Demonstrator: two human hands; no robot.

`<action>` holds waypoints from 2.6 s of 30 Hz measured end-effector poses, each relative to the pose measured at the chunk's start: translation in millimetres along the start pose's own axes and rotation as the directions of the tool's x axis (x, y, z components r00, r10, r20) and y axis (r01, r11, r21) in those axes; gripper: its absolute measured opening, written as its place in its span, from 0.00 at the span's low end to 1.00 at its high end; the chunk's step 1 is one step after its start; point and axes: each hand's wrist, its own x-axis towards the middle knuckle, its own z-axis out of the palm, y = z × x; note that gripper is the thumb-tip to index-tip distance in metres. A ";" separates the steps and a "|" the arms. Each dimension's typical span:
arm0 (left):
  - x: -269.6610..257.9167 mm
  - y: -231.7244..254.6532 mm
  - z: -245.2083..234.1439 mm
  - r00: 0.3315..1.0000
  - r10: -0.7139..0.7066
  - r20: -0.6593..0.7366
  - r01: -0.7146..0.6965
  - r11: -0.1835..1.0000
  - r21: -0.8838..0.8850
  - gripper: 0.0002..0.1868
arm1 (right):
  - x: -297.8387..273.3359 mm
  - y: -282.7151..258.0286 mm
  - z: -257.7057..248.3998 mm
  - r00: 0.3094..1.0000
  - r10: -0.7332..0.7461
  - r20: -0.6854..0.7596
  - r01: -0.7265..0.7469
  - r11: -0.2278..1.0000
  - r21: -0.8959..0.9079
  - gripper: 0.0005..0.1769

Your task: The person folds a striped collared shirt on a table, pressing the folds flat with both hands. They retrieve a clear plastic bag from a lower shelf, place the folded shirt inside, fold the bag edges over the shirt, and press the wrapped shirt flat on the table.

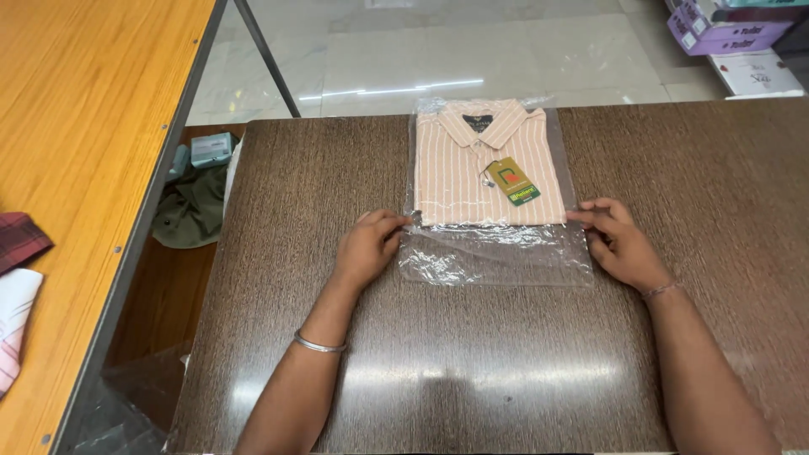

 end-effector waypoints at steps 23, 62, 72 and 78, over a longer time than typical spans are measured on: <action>-0.3 -21.2 14.3 0.998 -0.069 -0.013 0.058 0.915 -0.399 0.10 | -13.4 9.7 1.3 1.000 -0.017 0.013 0.017 0.998 -0.067 0.21; 3.5 -10.3 27.9 0.928 -0.373 -0.027 0.368 0.924 -0.106 0.10 | -4.6 1.3 20.4 0.977 0.138 -0.161 -0.173 0.958 -0.229 0.11; 2.6 -20.4 43.7 0.924 -0.381 -0.039 0.373 0.918 -0.134 0.25 | -3.8 14.8 31.5 0.956 0.209 -0.207 -0.240 0.961 -0.139 0.12; 0.3 -9.5 36.6 0.947 -0.304 -0.102 0.296 0.951 -0.091 0.26 | -4.6 15.1 29.7 0.950 0.240 -0.202 -0.272 0.951 -0.148 0.12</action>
